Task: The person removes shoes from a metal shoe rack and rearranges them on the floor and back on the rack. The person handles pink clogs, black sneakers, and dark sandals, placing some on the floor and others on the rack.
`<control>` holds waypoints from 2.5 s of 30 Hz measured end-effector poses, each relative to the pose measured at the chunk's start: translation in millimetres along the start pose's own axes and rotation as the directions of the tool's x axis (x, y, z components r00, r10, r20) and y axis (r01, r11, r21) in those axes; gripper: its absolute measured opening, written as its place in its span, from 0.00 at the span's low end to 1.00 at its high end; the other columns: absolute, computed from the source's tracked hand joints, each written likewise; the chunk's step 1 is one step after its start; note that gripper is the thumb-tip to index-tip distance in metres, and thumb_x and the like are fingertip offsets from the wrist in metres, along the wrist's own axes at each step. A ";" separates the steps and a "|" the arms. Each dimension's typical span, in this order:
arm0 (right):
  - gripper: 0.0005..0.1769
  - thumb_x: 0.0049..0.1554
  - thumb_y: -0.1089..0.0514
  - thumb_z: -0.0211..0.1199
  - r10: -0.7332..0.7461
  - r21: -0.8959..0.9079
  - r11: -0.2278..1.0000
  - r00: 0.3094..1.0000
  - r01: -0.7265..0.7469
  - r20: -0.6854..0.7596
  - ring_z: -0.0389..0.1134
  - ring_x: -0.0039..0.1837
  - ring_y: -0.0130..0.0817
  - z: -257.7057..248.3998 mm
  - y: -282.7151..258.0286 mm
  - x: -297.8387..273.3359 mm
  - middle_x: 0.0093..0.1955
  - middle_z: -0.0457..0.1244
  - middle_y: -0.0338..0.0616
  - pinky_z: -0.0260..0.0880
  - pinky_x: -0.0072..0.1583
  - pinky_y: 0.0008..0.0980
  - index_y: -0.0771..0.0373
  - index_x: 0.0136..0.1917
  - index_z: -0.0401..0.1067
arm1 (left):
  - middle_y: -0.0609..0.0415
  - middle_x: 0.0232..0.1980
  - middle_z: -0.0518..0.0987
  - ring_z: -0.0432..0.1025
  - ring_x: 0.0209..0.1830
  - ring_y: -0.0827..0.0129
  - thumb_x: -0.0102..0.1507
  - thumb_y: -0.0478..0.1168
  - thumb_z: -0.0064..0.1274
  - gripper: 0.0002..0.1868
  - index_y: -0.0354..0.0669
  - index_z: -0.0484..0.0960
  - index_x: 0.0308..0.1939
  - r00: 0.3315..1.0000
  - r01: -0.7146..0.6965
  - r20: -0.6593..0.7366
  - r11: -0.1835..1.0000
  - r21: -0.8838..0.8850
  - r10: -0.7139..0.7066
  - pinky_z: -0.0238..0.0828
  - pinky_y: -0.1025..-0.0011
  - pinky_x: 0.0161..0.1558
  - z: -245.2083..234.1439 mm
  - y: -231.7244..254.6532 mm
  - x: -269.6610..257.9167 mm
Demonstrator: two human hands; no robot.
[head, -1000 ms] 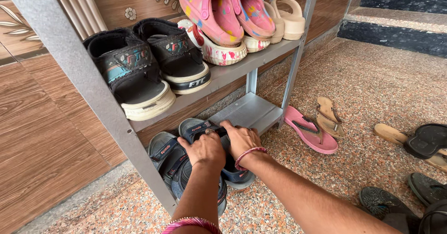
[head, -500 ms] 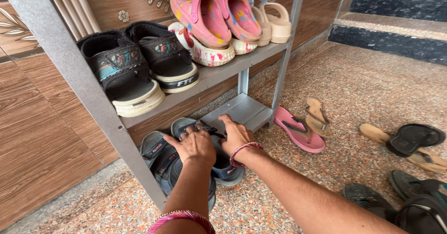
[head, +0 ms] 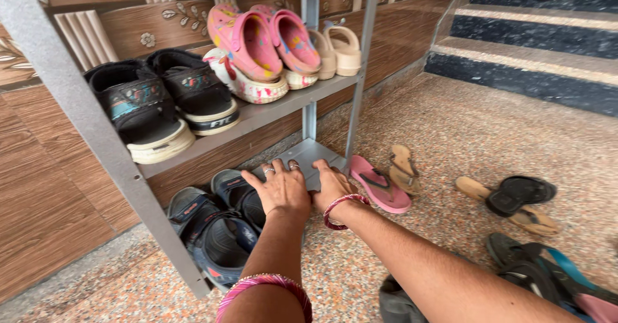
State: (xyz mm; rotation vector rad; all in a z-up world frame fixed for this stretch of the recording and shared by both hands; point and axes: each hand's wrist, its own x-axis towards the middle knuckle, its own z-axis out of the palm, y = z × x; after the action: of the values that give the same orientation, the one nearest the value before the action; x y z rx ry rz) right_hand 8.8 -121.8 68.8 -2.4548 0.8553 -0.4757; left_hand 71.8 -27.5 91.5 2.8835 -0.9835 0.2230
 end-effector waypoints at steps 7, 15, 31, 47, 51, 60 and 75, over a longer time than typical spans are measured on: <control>0.33 0.49 0.50 0.72 0.011 -0.108 0.994 0.999 -0.006 0.041 0.67 0.67 0.53 -33.4 66.2 3.5 0.62 0.67 0.58 0.65 0.67 0.46 0.54 0.66 0.67 | 0.48 0.74 0.64 0.51 0.80 0.49 0.68 0.44 0.48 0.19 0.50 0.78 0.64 0.995 -0.095 0.029 0.994 -0.048 0.097 0.30 0.24 0.72 -11.2 61.9 -12.1; 0.27 0.45 0.44 0.75 0.040 -0.188 0.982 0.982 -0.005 0.186 0.74 0.60 0.44 -57.9 153.3 -5.2 0.55 0.72 0.51 0.72 0.63 0.38 0.57 0.54 0.78 | 0.48 0.78 0.60 0.49 0.81 0.49 0.68 0.45 0.51 0.25 0.50 0.73 0.70 0.953 -0.197 0.212 0.975 -0.106 0.216 0.31 0.26 0.73 -14.8 131.4 -35.6; 0.24 0.43 0.44 0.76 0.205 -0.328 0.940 0.921 -0.091 0.332 0.74 0.59 0.41 -102.1 237.6 -71.7 0.55 0.72 0.47 0.71 0.63 0.38 0.53 0.52 0.81 | 0.49 0.85 0.46 0.48 0.82 0.48 0.66 0.59 0.56 0.40 0.47 0.62 0.77 0.801 -0.247 0.499 0.942 -0.227 0.330 0.33 0.20 0.71 3.6 209.6 -79.7; 0.17 0.49 0.46 0.72 0.068 -0.348 0.931 0.886 0.108 0.458 0.73 0.59 0.43 -120.0 286.5 -124.8 0.52 0.73 0.45 0.70 0.63 0.37 0.52 0.51 0.82 | 0.42 0.83 0.51 0.47 0.82 0.39 0.60 0.42 0.66 0.41 0.46 0.67 0.75 0.679 -0.206 0.670 0.954 -0.218 0.300 0.44 0.20 0.69 31.5 250.2 -111.5; 0.19 0.49 0.48 0.71 0.159 -0.396 0.917 0.877 0.039 0.454 0.71 0.63 0.46 -112.1 262.0 -129.7 0.57 0.71 0.47 0.67 0.66 0.40 0.47 0.56 0.81 | 0.44 0.84 0.48 0.47 0.82 0.40 0.61 0.42 0.64 0.41 0.48 0.64 0.77 0.661 -0.186 0.697 0.960 -0.209 0.280 0.42 0.20 0.70 45.4 249.2 -108.9; 0.29 0.52 0.44 0.72 0.404 -0.677 0.732 0.756 0.070 0.515 0.66 0.71 0.41 -101.1 194.2 -144.7 0.67 0.66 0.42 0.51 0.75 0.54 0.49 0.65 0.73 | 0.50 0.85 0.47 0.46 0.83 0.40 0.64 0.41 0.58 0.39 0.49 0.61 0.79 0.634 0.033 0.760 0.978 -0.208 0.140 0.49 0.24 0.68 63.8 229.8 -122.0; 0.12 0.53 0.56 0.67 0.160 0.224 0.952 0.963 -0.209 0.219 0.77 0.56 0.33 -20.5 258.6 -86.4 0.54 0.75 0.46 0.74 0.60 0.32 0.55 0.51 0.83 | 0.42 0.66 0.79 0.77 0.62 0.51 0.65 0.43 0.55 0.25 0.46 0.76 0.67 0.818 0.115 0.555 0.903 -0.413 0.150 0.78 0.55 0.56 223.3 199.2 -69.2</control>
State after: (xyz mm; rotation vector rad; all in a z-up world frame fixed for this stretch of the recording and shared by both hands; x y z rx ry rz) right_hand -188.7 -248.6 -71.5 -2.1291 0.8765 -0.2465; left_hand -79.9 -172.0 -133.1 2.5409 -0.9671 -0.8239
